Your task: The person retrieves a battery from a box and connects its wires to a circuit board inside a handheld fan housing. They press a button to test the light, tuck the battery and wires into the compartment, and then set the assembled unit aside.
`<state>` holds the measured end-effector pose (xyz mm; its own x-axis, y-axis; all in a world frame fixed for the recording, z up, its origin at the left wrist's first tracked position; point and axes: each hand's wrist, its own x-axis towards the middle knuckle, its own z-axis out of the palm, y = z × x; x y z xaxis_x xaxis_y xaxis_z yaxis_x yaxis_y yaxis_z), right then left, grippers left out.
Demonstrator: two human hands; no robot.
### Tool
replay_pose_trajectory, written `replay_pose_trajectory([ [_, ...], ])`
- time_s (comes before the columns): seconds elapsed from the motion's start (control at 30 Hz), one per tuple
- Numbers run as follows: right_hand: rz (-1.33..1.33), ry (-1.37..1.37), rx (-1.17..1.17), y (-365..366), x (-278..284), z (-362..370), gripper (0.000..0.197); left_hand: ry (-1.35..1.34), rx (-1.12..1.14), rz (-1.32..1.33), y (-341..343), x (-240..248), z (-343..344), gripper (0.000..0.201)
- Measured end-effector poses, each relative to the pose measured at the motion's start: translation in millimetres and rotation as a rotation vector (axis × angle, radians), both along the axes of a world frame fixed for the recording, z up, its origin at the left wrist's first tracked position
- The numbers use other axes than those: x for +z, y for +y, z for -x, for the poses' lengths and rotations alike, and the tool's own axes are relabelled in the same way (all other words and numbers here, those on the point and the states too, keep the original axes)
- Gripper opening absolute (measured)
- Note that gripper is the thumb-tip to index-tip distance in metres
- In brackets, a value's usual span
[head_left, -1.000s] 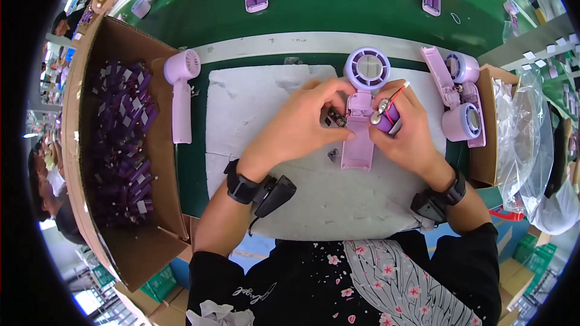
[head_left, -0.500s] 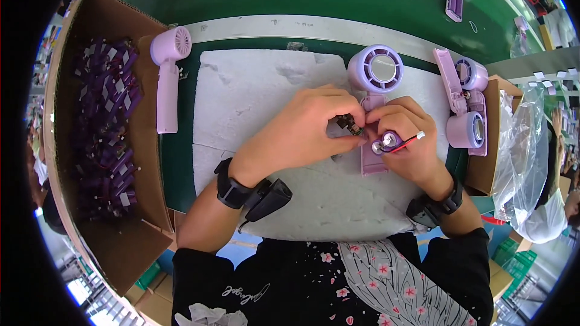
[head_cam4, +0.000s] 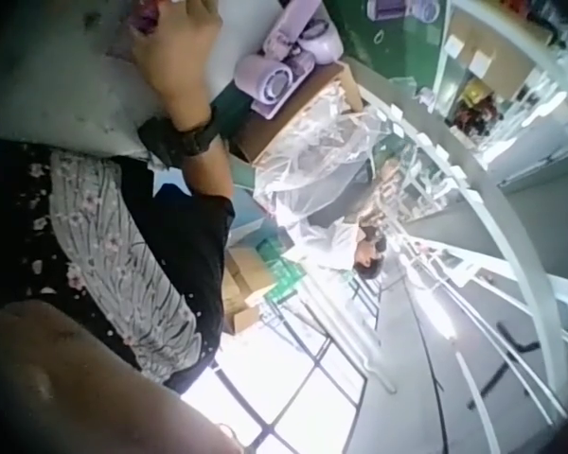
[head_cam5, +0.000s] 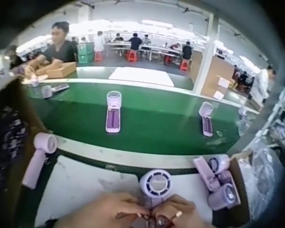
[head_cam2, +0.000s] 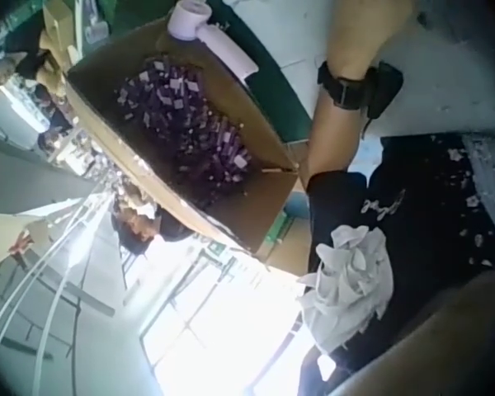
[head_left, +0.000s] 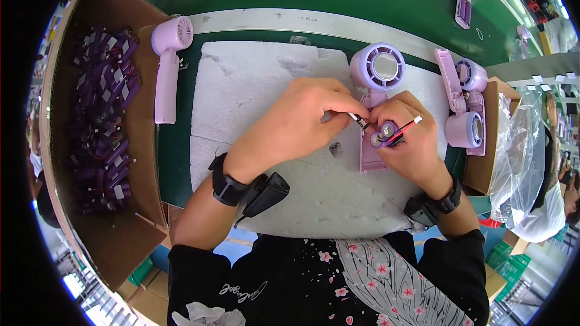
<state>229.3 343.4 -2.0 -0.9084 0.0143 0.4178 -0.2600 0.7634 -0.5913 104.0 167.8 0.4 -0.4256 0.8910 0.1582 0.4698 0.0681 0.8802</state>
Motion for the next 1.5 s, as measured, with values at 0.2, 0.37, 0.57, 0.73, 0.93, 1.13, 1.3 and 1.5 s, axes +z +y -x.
replay_pose_trajectory([
  [0.2,-0.047,-0.035,0.038,-1,6,-2,0.031,-0.069,-0.007,0.081,2,8,-9,0.026],
  [0.37,-0.066,-0.053,0.061,-3,11,-7,0.031,-0.088,-0.001,0.025,7,5,-17,0.023],
  [0.57,0.254,-0.023,0.007,2,-2,-12,0.023,-0.186,0.039,-0.017,6,2,-10,0.026],
  [0.73,0.285,-0.104,-0.096,8,6,-17,0.024,-0.235,-0.010,-0.081,4,1,0,0.027],
  [0.93,0.358,-0.099,-0.154,8,0,-18,0.020,-0.275,-0.027,-0.059,3,-1,2,0.026],
  [1.13,0.182,0.057,0.012,9,1,-17,0.018,-0.486,-0.084,0.064,1,6,1,0.015],
  [1.3,0.146,0.002,0.058,5,6,-15,0.016,-0.439,-0.092,0.026,1,2,1,0.012],
  [1.5,0.118,0.074,-0.071,1,6,-13,0.014,-0.474,-0.067,0.002,2,1,0,0.009],
])
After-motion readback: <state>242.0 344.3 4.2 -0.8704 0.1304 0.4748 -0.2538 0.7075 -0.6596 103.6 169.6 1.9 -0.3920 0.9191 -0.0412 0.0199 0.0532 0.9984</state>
